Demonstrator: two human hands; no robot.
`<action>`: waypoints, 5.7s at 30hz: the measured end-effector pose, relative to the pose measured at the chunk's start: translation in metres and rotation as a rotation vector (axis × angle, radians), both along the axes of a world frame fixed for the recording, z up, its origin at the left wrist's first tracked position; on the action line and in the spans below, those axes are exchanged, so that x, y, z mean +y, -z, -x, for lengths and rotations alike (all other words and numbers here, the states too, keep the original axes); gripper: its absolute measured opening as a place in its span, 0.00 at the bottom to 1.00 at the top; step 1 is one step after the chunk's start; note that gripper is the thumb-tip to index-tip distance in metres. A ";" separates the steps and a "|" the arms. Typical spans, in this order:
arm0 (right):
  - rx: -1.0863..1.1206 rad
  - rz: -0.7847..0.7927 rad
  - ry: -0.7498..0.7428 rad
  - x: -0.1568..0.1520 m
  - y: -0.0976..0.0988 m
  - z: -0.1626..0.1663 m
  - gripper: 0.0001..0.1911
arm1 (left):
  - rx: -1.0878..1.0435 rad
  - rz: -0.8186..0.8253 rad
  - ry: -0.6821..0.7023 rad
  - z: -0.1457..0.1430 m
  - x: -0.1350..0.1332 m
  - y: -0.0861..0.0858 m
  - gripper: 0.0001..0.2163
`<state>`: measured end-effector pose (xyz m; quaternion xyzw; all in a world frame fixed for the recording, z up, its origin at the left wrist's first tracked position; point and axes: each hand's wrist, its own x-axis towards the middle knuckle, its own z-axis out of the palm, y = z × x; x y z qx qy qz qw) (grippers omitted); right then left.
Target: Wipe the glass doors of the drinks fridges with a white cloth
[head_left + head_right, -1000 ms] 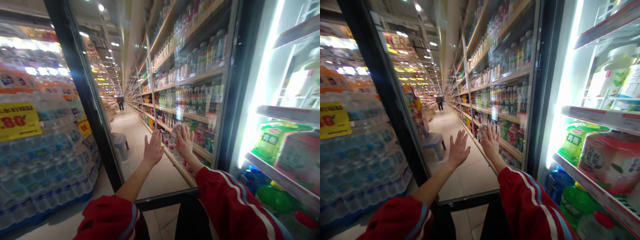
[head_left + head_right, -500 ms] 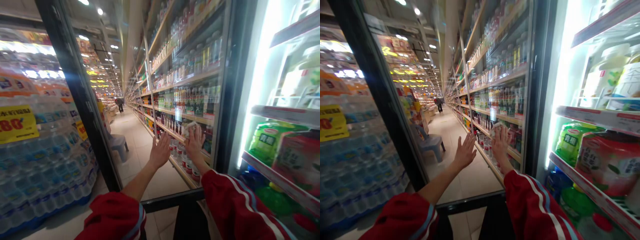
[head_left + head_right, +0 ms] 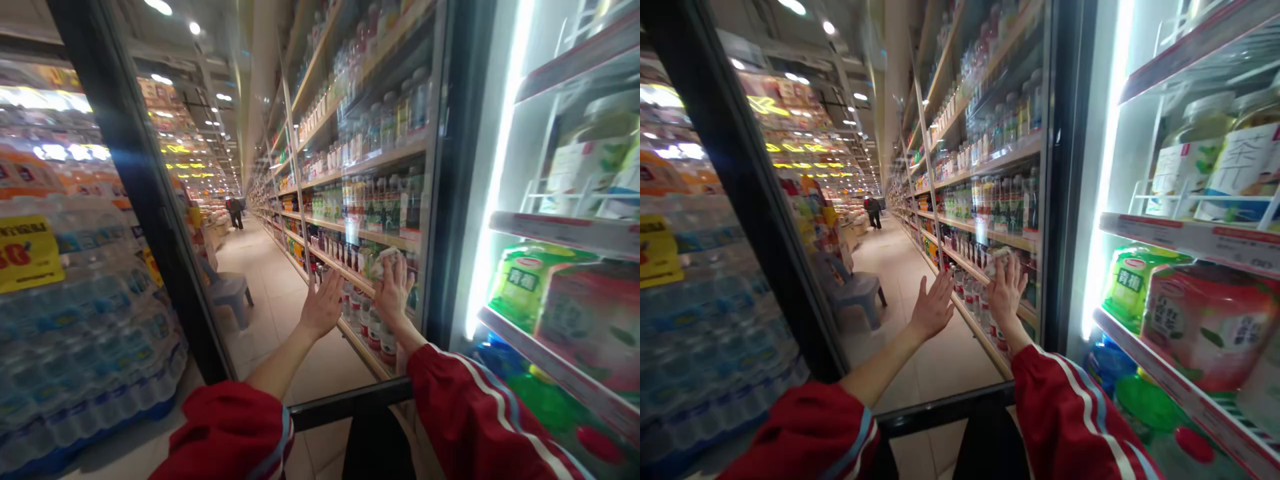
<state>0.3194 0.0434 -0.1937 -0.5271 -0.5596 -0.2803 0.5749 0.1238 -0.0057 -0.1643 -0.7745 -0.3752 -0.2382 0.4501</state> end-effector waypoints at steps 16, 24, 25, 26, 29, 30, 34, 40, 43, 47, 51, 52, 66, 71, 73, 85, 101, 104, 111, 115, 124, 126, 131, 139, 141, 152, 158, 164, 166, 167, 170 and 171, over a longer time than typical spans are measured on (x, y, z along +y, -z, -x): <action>0.106 -0.017 -0.029 0.005 -0.006 -0.010 0.30 | -0.023 -0.074 0.068 -0.004 0.005 -0.001 0.24; -0.147 0.049 -0.254 -0.020 -0.004 0.031 0.34 | -0.033 -0.096 0.201 -0.023 0.004 -0.010 0.24; -0.161 0.064 -0.294 -0.022 -0.005 0.030 0.36 | -0.025 -0.097 0.224 -0.025 0.006 -0.012 0.24; -0.173 0.074 -0.339 -0.023 -0.006 0.028 0.37 | -0.017 -0.096 0.241 -0.028 0.008 -0.014 0.24; -0.186 0.055 -0.472 -0.023 -0.003 0.019 0.41 | 0.009 -0.079 0.257 -0.040 0.018 -0.021 0.24; -0.179 0.032 -0.504 -0.023 -0.001 0.017 0.41 | 0.017 -0.079 0.259 -0.045 0.021 -0.024 0.24; -0.081 -0.073 -0.562 -0.019 0.008 0.013 0.40 | 0.046 -0.081 0.258 -0.060 0.031 -0.029 0.22; 0.100 -0.135 -0.382 -0.026 0.012 0.008 0.31 | 0.134 -0.111 0.242 -0.048 0.033 -0.031 0.19; 0.073 -0.095 -0.334 -0.031 0.011 0.008 0.29 | 0.118 -0.207 0.237 -0.026 0.031 -0.039 0.17; -0.020 -0.086 -0.335 -0.034 0.008 0.021 0.27 | 0.026 -0.223 0.196 -0.003 0.025 -0.045 0.18; -0.108 -0.144 -0.361 -0.031 0.009 0.037 0.26 | 0.012 -0.156 0.181 -0.004 0.024 -0.039 0.20; -0.112 -0.147 -0.338 -0.029 0.011 0.040 0.26 | 0.018 -0.140 0.186 -0.007 0.024 -0.036 0.20; -0.034 -0.056 -0.252 -0.034 0.015 0.031 0.28 | 0.100 -0.189 0.175 0.023 0.014 -0.048 0.18; -0.026 -0.089 -0.269 -0.037 0.006 0.045 0.27 | -0.117 -0.253 0.069 0.069 0.002 -0.069 0.20; -0.056 -0.095 -0.299 -0.038 0.004 0.053 0.27 | -0.081 -0.249 0.109 0.070 0.003 -0.070 0.21; -0.115 -0.042 -0.377 -0.046 -0.008 0.074 0.25 | 0.004 -0.220 0.103 0.096 -0.005 -0.052 0.19; -0.234 0.012 -0.381 -0.054 -0.021 0.107 0.24 | -0.089 -0.139 0.133 0.118 -0.008 -0.022 0.19; -0.234 0.018 -0.380 -0.053 -0.022 0.105 0.23 | -0.168 -0.193 0.144 0.144 -0.013 -0.032 0.19; -0.185 0.022 -0.428 -0.052 -0.021 0.107 0.24 | -0.390 -0.303 0.101 0.168 -0.020 -0.054 0.19; -0.172 -0.018 -0.437 -0.051 -0.020 0.111 0.24 | -0.320 -0.224 0.115 0.139 -0.015 -0.037 0.20; -0.167 -0.020 -0.445 -0.052 -0.021 0.111 0.23 | -0.329 -0.208 0.212 0.139 -0.015 -0.045 0.12; -0.176 -0.030 -0.462 -0.052 -0.021 0.108 0.23 | -0.377 -0.247 0.248 0.149 -0.016 -0.054 0.15; -0.188 -0.048 -0.479 -0.050 -0.020 0.100 0.23 | -0.522 -0.301 0.201 0.157 -0.015 -0.069 0.24; -0.183 -0.041 -0.463 -0.055 -0.020 0.112 0.23 | -0.109 -0.153 0.183 0.120 -0.008 -0.030 0.21; -0.193 -0.042 -0.469 -0.055 -0.021 0.112 0.23 | -0.069 -0.185 0.177 0.131 -0.010 -0.031 0.21; -0.147 0.026 -0.437 -0.052 -0.013 0.112 0.26 | -0.250 -0.214 0.133 0.148 -0.016 -0.040 0.23; -0.222 0.079 -0.401 -0.053 -0.009 0.113 0.27 | 0.144 -0.082 0.206 0.122 -0.013 -0.001 0.22; -0.223 0.100 -0.383 -0.052 -0.004 0.108 0.27 | -0.285 -0.271 0.137 0.181 -0.020 -0.057 0.23; -0.218 0.102 -0.377 -0.051 -0.003 0.109 0.28 | -0.446 -0.310 0.131 0.188 -0.020 -0.070 0.24; -0.217 0.099 -0.373 -0.051 -0.002 0.110 0.28 | -0.479 -0.307 0.135 0.185 -0.019 -0.071 0.24; -0.212 0.067 -0.357 -0.049 0.001 0.115 0.29 | -0.350 -0.206 0.155 0.159 -0.016 -0.053 0.22; -0.211 0.054 -0.348 -0.049 0.002 0.117 0.29 | -0.255 -0.169 0.161 0.147 -0.015 -0.042 0.21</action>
